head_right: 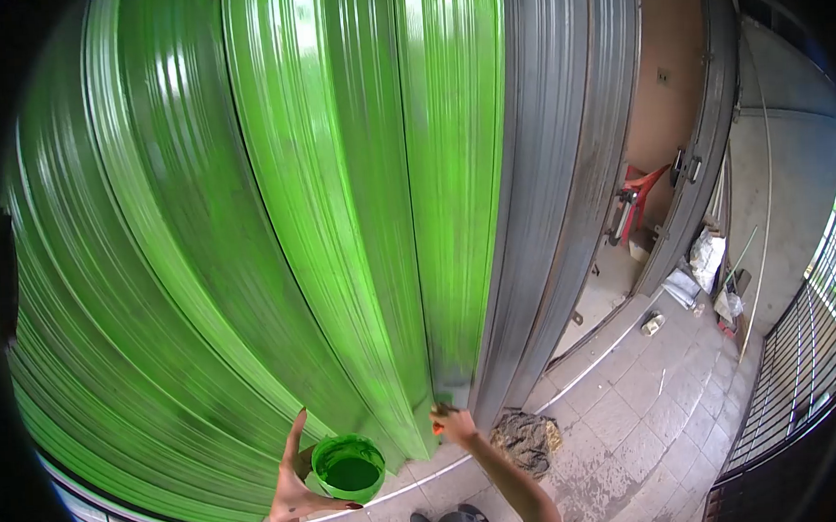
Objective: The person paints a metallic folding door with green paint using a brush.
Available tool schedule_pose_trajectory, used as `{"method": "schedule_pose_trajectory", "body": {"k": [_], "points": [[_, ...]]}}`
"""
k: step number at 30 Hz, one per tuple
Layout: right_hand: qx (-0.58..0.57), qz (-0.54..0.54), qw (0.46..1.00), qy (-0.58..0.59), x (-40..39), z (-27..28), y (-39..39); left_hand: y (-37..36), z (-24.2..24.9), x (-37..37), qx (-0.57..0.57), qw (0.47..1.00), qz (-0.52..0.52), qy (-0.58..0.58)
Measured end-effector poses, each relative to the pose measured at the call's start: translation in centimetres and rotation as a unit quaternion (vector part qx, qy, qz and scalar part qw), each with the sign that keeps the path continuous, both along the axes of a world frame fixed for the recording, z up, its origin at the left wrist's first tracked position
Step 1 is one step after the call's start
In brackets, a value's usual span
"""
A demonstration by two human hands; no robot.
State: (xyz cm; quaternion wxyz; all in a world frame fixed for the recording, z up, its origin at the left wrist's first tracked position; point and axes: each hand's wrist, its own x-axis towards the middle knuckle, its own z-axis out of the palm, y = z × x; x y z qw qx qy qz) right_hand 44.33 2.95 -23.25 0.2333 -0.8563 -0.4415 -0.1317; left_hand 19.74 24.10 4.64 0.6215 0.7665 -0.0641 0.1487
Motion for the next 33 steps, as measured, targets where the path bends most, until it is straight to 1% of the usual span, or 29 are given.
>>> {"method": "schedule_pose_trajectory", "body": {"k": [1, 3, 4, 5, 6, 7, 8, 9, 10, 12, 13, 15, 16, 17, 18, 19, 20, 23, 24, 27, 31, 32, 33], "points": [[-0.003, -0.024, 0.989, 0.145, -0.5, -0.8, -0.5, -0.1, -0.5, -0.2, -0.021, 1.0, -0.003, -0.013], [0.134, -0.115, 0.969, 0.17, -1.3, 0.5, -0.8, 0.1, -1.6, 0.2, -0.061, 0.997, -0.009, -0.045], [0.201, -0.157, 0.949, 0.185, -2.3, 2.2, -1.2, -0.4, -1.0, 0.0, -0.04, 0.998, 0.006, -0.042], [0.353, -0.143, 0.883, 0.273, -2.7, 4.5, -1.4, -0.3, -1.0, 0.1, -0.008, 0.999, 0.017, -0.043], [0.491, -0.122, 0.786, 0.356, -2.4, 7.1, -1.5, -0.1, -1.4, 0.3, 0.024, 0.998, 0.03, -0.042], [0.608, -0.098, 0.66, 0.431, -2.7, 10.4, -1.8, -0.1, -1.6, 0.1, 0.056, 0.997, 0.044, -0.037], [0.628, -0.062, 0.621, 0.464, -3.5, 14.5, -2.7, -0.4, -1.3, 0.1, 0.046, 0.996, 0.057, -0.041], [0.644, -0.027, 0.58, 0.498, -4.1, 18.6, -3.8, -0.8, -0.9, 0.0, 0.063, 0.994, 0.069, -0.05], [0.663, 0.044, 0.542, 0.514, -4.3, 21.5, -4.7, -1.1, -0.4, 0.0, 0.078, 0.992, 0.082, -0.057], [0.662, 0.185, 0.526, 0.501, -4.5, 25.0, -7.0, -1.5, 0.3, 0.2, 0.106, 0.987, 0.104, -0.061], [0.642, 0.256, 0.549, 0.471, -4.6, 26.0, -8.4, -1.7, 0.8, 0.3, 0.132, 0.982, 0.104, -0.088], [0.555, 0.344, 0.657, 0.377, -6.4, 29.5, -9.7, -2.6, 2.4, 0.7, 0.184, 0.968, 0.103, -0.137], [0.482, 0.361, 0.737, 0.308, -7.9, 32.3, -10.2, -3.2, 3.3, 0.7, 0.186, 0.968, 0.09, -0.144], [0.402, 0.375, 0.803, 0.231, -9.1, 34.9, -10.6, -3.6, 3.8, 0.7, 0.199, 0.963, 0.084, -0.162], [0.352, 0.399, 0.821, 0.205, -10.1, 36.8, -10.8, -3.9, 4.1, 0.8, 0.212, 0.957, 0.079, -0.179], [0.301, 0.424, 0.836, 0.177, -10.9, 38.7, -10.8, -4.3, 4.4, 0.8, 0.225, 0.951, 0.074, -0.197], [0.248, 0.447, 0.847, 0.146, -11.4, 40.3, -10.9, -5.0, 4.8, 0.7, 0.218, 0.955, 0.074, -0.189], [0.109, 0.472, 0.867, 0.116, -12.3, 43.7, -11.4, -6.8, 6.1, 0.1, 0.256, 0.937, 0.085, -0.221], [0.093, 0.457, 0.88, 0.087, -12.8, 43.3, -11.4, -7.6, 6.7, -0.4, 0.269, 0.934, 0.092, -0.218], [0.031, 0.494, 0.869, -0.008, -13.0, 42.8, -10.9, -9.9, 7.7, -1.8, 0.305, 0.918, 0.107, -0.228], [-0.013, 0.509, 0.861, -0.004, -13.9, 42.5, -11.3, -12.2, 7.3, -3.8, 0.314, 0.914, 0.125, -0.225], [0.009, 0.514, 0.858, -0.002, -14.5, 42.5, -11.2, -12.7, 7.3, -4.4, 0.319, 0.912, 0.131, -0.221], [0.001, 0.521, 0.854, 0.0, -14.7, 42.4, -11.4, -13.4, 7.1, -4.9, 0.323, 0.911, 0.137, -0.216]]}}
